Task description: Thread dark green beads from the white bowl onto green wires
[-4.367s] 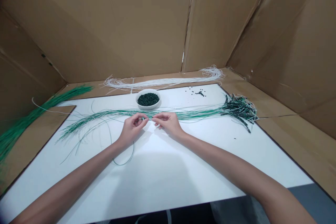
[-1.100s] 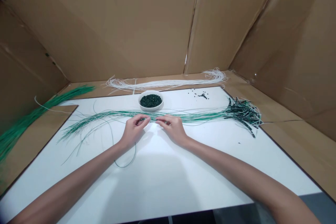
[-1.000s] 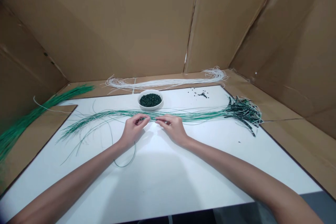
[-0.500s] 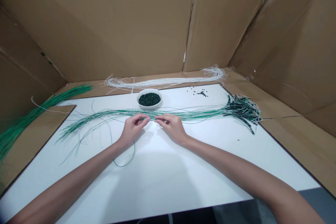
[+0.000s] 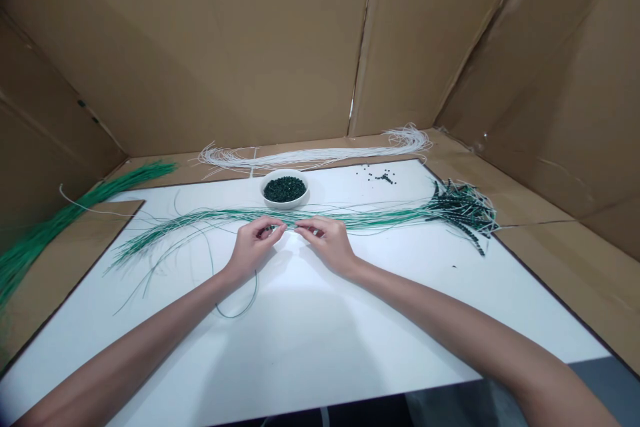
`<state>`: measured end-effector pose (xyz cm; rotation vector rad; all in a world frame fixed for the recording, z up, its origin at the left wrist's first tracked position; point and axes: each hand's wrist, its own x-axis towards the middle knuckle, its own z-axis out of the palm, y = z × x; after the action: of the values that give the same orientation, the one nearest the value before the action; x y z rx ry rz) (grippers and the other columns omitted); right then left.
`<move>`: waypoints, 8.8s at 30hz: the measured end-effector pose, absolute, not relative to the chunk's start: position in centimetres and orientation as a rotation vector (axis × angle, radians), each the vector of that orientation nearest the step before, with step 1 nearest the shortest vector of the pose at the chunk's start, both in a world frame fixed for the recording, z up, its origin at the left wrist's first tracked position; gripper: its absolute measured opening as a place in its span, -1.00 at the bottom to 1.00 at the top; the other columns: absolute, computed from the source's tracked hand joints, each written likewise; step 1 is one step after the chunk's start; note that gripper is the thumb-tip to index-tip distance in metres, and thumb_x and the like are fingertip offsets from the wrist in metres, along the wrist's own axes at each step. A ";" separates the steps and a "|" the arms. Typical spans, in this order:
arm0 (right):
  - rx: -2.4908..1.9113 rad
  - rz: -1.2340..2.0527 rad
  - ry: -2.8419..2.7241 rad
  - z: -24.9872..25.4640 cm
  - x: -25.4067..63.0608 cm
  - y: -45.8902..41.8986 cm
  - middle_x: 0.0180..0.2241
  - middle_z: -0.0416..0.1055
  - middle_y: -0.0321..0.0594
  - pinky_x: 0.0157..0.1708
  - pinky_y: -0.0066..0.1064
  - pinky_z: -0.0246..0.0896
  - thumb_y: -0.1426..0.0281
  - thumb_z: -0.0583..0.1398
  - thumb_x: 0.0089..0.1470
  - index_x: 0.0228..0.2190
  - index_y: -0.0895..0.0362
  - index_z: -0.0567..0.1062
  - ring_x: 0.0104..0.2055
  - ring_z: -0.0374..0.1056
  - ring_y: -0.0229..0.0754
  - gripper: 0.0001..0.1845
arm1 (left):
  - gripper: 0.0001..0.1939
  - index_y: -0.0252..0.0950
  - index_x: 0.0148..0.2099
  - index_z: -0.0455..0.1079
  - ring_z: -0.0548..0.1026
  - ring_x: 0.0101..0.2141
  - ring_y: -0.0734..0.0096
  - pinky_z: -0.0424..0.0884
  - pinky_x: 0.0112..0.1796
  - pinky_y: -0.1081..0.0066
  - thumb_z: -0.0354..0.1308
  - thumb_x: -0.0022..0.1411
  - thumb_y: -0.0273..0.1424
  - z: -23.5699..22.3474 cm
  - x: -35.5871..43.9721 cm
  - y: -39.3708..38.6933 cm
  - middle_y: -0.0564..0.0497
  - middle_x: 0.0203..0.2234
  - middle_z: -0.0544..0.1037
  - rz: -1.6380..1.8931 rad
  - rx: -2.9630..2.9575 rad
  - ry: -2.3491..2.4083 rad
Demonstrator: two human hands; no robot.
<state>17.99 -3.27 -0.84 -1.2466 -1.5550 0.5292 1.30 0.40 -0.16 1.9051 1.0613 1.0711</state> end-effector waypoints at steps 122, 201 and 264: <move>-1.114 1.109 -1.555 -0.3 18.1 -3.0 -0.63 0.29 -0.32 -0.62 -0.54 0.10 0.23 0.11 -0.01 -0.51 0.21 0.41 -0.62 0.18 -0.38 -0.72 | -0.89 -0.30 -0.35 0.40 0.15 -0.60 0.59 0.11 -0.52 0.55 0.12 0.03 -0.39 -0.4 1.4 0.1 0.15 -0.66 0.16 1.030 2.123 0.967; -1.147 1.114 -1.153 -1.2 18.2 -2.7 -0.52 0.45 -0.23 -0.58 -0.51 0.22 0.32 0.29 -0.26 -0.49 0.17 0.50 -0.51 0.36 -0.27 -0.79 | -0.83 -0.31 -0.34 0.34 0.09 -0.64 0.62 0.08 -0.57 0.56 0.03 0.09 -0.32 0.0 1.3 -0.3 0.11 -0.60 0.33 1.063 1.923 1.077; -1.030 1.281 -1.030 1.4 17.8 -4.0 -0.45 0.48 -0.18 -0.54 -0.45 0.26 0.37 0.31 -0.29 -0.43 0.13 0.54 -0.43 0.37 -0.21 -0.76 | -0.82 -0.30 -0.31 0.32 0.08 -0.64 0.62 0.09 -0.57 0.57 0.00 0.13 -0.29 -0.2 1.3 -0.5 0.11 -0.60 0.33 1.123 1.943 1.099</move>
<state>17.77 -3.96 1.43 -1.0297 -1.0302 1.2806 1.32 -0.47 -0.15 1.9426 1.0987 1.1227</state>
